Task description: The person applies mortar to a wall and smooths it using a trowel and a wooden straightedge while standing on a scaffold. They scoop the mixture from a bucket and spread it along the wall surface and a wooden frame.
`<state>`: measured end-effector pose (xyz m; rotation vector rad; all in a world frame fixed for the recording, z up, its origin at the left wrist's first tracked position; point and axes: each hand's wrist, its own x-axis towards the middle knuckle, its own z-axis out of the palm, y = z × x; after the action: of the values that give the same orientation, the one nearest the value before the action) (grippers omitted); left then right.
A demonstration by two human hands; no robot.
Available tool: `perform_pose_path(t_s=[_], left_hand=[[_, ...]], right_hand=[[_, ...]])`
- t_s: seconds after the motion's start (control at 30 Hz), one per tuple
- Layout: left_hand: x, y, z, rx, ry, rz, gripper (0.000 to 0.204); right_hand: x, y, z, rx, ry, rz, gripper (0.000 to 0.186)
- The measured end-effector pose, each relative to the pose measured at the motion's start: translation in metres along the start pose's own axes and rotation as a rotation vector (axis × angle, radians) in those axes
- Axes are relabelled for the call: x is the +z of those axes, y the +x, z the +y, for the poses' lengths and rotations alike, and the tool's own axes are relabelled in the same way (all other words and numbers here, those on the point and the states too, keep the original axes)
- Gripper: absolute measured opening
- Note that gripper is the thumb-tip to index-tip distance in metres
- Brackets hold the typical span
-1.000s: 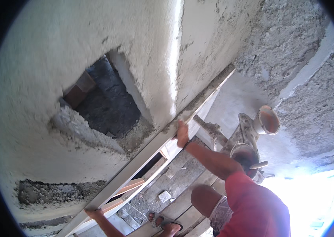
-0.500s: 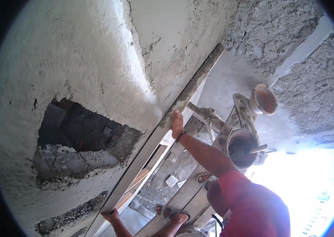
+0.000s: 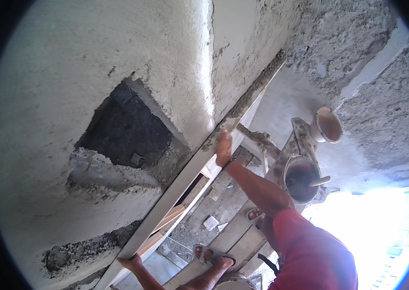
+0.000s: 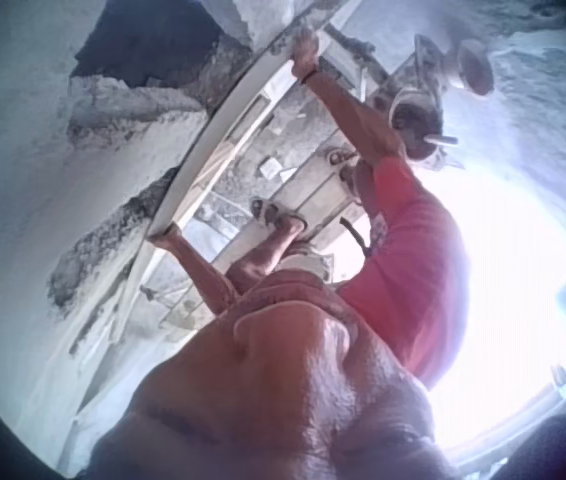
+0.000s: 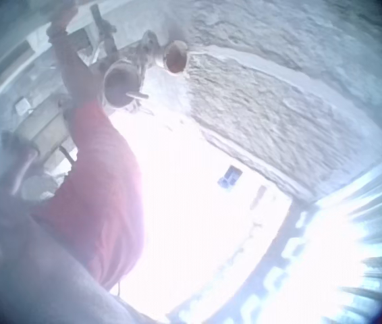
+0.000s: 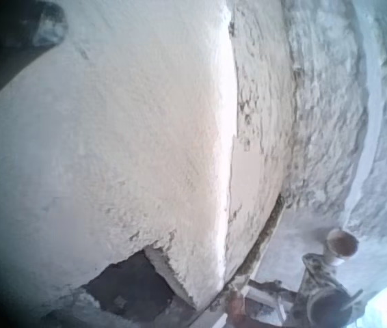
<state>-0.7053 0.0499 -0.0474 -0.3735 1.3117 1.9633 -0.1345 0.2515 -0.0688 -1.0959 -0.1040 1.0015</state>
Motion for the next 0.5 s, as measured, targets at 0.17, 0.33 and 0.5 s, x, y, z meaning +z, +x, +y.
perform_pose_path(t_s=[0.17, 0.33, 0.5], left_hand=[[-0.017, 0.029, 0.08, 0.056, 0.117, 0.021, 0.056], [-0.049, 0.075, 0.138, 0.013, 0.15, 0.138, 0.056], [-0.018, 0.038, 0.036, -0.175, 0.116, 0.081, 0.049]], right_hand=[[0.037, -0.086, -0.025, 0.044, -0.27, 0.033, 0.093], [0.052, -0.103, -0.01, -0.025, -0.242, 0.044, 0.09], [0.013, -0.029, 0.008, -0.025, -0.172, 0.241, 0.09]])
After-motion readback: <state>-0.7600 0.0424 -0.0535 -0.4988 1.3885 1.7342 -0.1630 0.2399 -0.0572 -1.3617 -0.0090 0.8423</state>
